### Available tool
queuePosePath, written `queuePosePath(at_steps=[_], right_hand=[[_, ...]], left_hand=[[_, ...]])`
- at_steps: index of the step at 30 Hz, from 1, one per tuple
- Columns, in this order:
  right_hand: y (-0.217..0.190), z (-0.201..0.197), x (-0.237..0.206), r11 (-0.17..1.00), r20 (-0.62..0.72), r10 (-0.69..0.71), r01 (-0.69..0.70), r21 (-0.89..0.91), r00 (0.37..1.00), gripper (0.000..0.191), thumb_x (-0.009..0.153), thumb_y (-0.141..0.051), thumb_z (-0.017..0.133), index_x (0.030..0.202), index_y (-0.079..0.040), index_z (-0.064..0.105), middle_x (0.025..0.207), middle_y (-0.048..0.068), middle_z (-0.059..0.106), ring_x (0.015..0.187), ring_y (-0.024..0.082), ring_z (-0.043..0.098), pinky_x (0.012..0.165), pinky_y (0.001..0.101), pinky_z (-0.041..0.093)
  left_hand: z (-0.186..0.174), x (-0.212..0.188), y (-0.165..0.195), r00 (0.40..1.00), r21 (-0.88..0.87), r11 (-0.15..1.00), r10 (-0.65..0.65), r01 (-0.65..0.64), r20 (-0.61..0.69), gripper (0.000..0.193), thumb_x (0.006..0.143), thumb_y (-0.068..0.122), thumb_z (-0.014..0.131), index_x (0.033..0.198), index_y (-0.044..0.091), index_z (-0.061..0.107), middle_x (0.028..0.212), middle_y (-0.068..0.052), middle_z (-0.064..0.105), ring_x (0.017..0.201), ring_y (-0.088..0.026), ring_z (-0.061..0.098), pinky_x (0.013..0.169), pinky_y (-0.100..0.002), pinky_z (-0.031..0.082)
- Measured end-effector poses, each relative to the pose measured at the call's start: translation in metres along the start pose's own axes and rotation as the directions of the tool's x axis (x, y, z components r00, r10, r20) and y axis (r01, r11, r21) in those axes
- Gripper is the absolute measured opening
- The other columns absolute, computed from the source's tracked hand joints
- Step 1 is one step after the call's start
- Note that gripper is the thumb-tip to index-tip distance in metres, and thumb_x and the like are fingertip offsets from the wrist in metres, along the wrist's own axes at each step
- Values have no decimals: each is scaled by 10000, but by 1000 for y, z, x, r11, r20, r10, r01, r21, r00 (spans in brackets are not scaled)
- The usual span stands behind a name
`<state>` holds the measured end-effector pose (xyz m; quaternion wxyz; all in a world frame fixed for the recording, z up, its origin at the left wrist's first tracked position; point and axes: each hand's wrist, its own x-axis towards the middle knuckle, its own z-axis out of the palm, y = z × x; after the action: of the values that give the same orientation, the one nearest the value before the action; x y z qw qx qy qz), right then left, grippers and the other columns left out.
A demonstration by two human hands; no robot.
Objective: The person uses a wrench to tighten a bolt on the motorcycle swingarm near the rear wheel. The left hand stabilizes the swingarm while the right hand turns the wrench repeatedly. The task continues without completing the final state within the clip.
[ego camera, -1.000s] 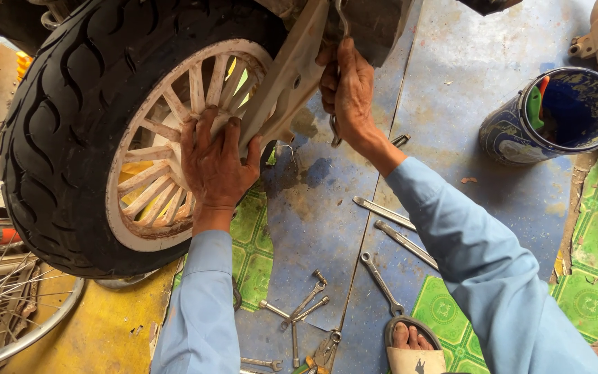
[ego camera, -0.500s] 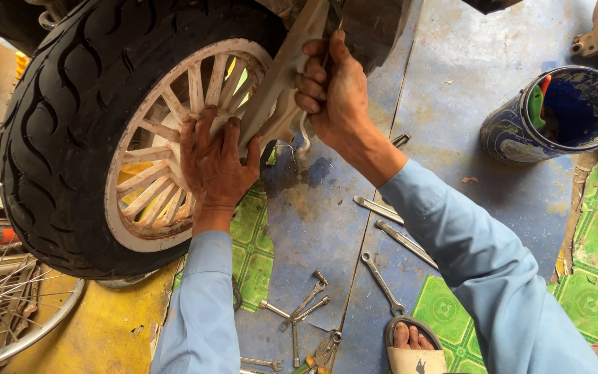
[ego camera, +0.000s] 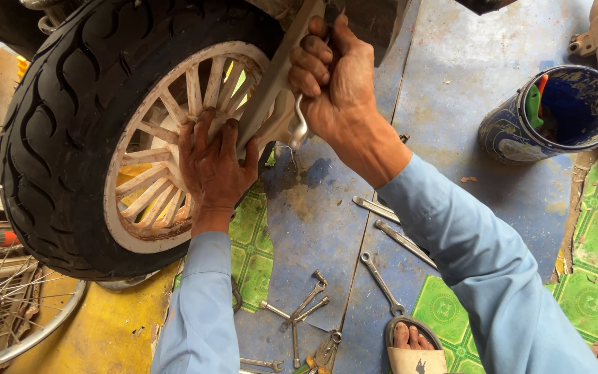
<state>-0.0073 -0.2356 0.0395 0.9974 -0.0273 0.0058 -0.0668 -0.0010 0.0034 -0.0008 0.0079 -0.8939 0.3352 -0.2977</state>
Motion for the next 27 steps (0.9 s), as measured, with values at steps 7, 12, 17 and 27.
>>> queuePosePath(at_steps=[7,12,17,27], right_hand=[[6,-46,-9,872,-61,-107,64,-485,992,482,1081,-543,449,962,-93,576,625,-61,369,479,73,293,393,268,230],[-3,-81,7,614,32,-247,182,-768,968,554,1039,-631,447,936,-110,604,599,-73,380,442,63,286,363,277,218],[-10,-104,23,452,207,-282,320,-833,937,606,1035,-678,430,941,-106,607,564,-71,339,425,53,255,358,278,212],[2,-74,10,815,-26,-85,54,-577,996,537,1081,-581,401,1006,-77,571,630,-63,339,487,80,269,413,280,236]], left_hand=[[0,0,1,1000,-7,1000,-16,16,6,332,1055,388,621,1172,86,692,1063,-118,791,1421,-241,487,1210,-440,301],[1,1,1,1000,23,1000,-3,4,-6,340,1052,396,620,1181,89,691,1058,-110,794,1419,-228,476,1201,-439,302],[2,0,1,1000,16,1000,-5,5,-2,342,1068,394,614,1191,86,697,1024,-90,797,1428,-215,473,1205,-440,304],[0,1,2,1000,19,1000,-4,4,0,355,1065,399,616,1196,79,698,1023,-87,796,1429,-219,465,1206,-430,290]])
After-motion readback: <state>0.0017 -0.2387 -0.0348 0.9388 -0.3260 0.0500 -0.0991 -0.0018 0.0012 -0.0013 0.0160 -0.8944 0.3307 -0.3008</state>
